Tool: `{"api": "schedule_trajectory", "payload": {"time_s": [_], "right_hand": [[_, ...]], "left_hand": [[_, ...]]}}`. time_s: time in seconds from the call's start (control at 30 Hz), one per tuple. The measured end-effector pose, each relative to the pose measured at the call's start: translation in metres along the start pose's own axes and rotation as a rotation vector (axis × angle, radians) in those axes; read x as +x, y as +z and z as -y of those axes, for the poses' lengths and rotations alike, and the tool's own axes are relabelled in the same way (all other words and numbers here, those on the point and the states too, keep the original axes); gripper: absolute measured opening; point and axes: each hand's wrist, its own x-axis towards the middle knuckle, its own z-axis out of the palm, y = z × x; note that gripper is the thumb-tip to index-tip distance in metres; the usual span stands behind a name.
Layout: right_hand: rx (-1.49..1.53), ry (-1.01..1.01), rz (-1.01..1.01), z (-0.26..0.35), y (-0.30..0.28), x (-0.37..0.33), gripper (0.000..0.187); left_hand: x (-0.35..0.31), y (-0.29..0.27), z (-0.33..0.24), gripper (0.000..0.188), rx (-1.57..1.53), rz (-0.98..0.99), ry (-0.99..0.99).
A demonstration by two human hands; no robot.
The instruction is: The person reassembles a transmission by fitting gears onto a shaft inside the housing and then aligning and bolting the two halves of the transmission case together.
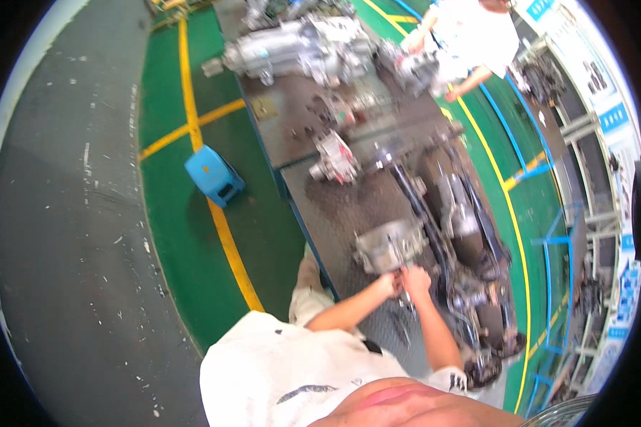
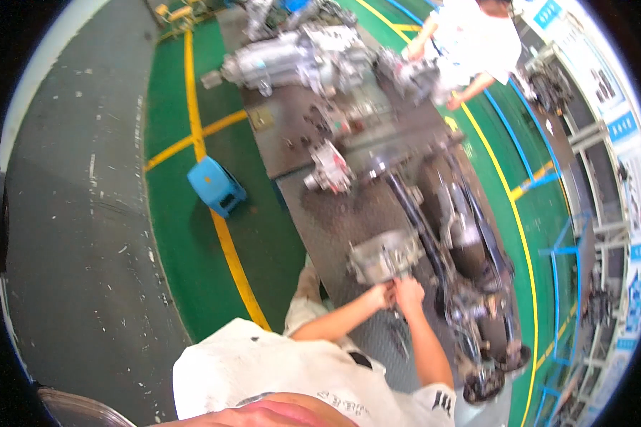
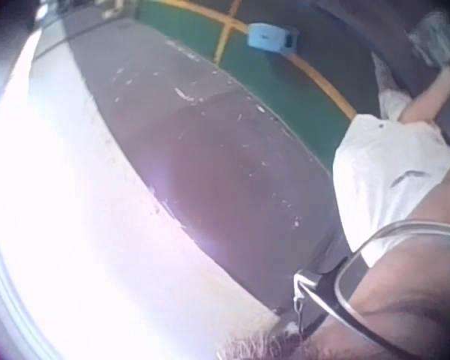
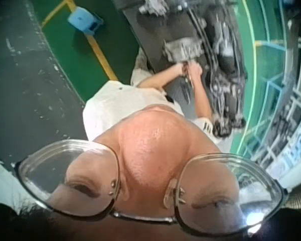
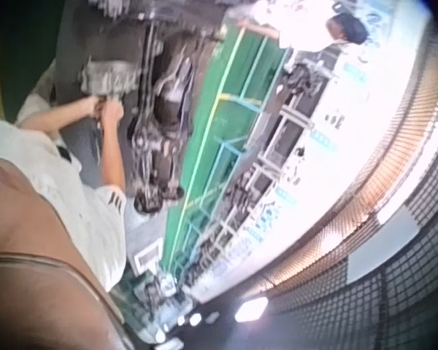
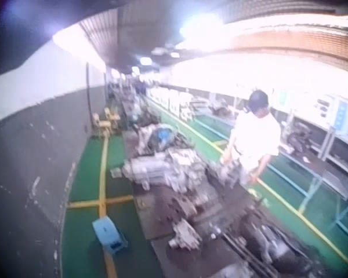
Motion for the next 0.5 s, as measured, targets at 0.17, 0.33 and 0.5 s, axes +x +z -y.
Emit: {"api": "schedule_trajectory", "payload": {"time_s": [0.17, 0.33, 0.5], "right_hand": [[0.163, 0.182, -0.095, -0.047, 0.058, -0.001, 0.032], [0.058, 0.229, -0.149, -0.033, 0.059, 0.000, 0.036], [0.042, 0.153, -0.081, -0.032, 0.055, -0.007, 0.030]], "left_hand": [[-0.017, 0.042, 0.033, 0.028, 0.280, -0.246, -0.025], [-0.036, 0.050, 0.018, 0.023, 0.180, -0.178, -0.065], [-0.044, 0.049, 0.026, 0.023, 0.284, -0.256, -0.028]]}}
